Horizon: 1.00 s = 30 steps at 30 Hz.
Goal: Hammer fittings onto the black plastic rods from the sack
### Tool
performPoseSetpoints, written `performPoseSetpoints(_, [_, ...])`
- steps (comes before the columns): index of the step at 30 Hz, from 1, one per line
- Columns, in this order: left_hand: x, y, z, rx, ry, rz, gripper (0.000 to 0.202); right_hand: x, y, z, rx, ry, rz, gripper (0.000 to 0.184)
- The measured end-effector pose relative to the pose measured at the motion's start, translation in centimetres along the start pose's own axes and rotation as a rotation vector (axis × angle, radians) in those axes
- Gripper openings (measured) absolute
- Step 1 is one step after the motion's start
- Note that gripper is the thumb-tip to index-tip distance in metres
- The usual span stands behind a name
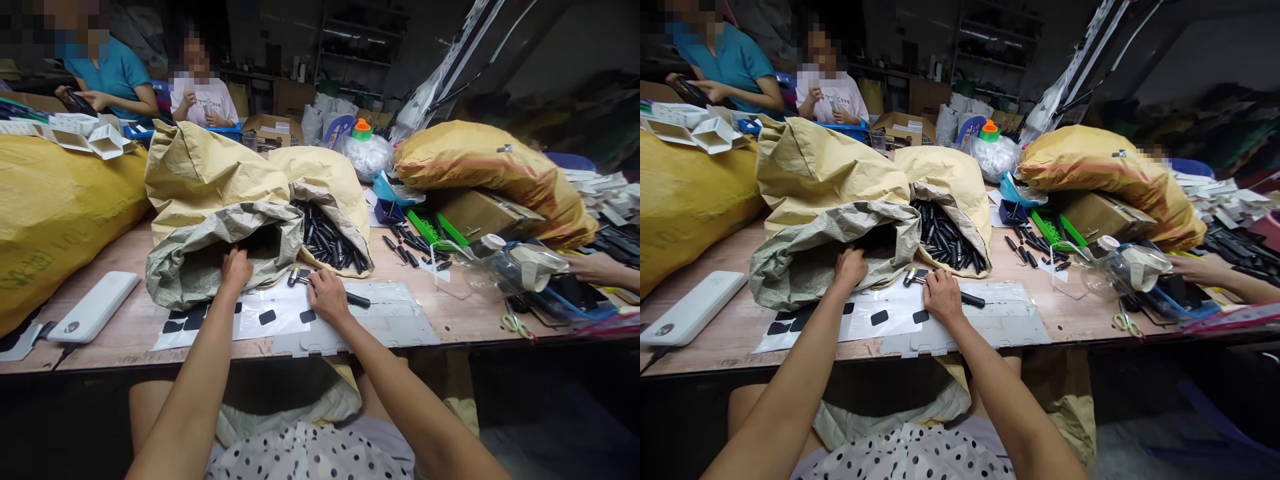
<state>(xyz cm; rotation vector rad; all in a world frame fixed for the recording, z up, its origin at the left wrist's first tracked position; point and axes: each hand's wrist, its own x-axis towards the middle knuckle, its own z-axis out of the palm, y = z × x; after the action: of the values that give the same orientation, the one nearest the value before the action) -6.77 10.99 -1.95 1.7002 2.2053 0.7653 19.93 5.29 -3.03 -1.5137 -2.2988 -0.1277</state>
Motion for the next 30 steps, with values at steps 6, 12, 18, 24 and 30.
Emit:
performPoseSetpoints(6, [-3.5, 1.2, -0.5, -0.042, 0.063, 0.017, 0.037, 0.2, 0.1, 0.3, -0.002, 0.005, -0.001, 0.019])
performPoseSetpoints(12, [-3.8, 1.8, -1.7, -0.047, 0.135, -0.213, 0.049, 0.4, 0.0, 0.4, -0.002, 0.003, 0.007, 0.019])
performPoseSetpoints(18, [-4.8, 2.8, -3.2, -0.080, 0.188, -0.157, 0.028, 0.6, -0.1, 0.3, -0.001, -0.006, 0.017, 0.019])
performPoseSetpoints(24, [-9.1, 2.9, -2.3, -0.290, 0.000, 0.332, 0.026, 0.7, -0.1, 0.4, -0.002, -0.001, 0.013, 0.019])
performPoseSetpoints(30, [-10.9, 2.4, 0.7, -0.305, -0.189, 0.408, 0.023, 0.7, -0.1, 0.3, -0.008, -0.007, 0.002, 0.019])
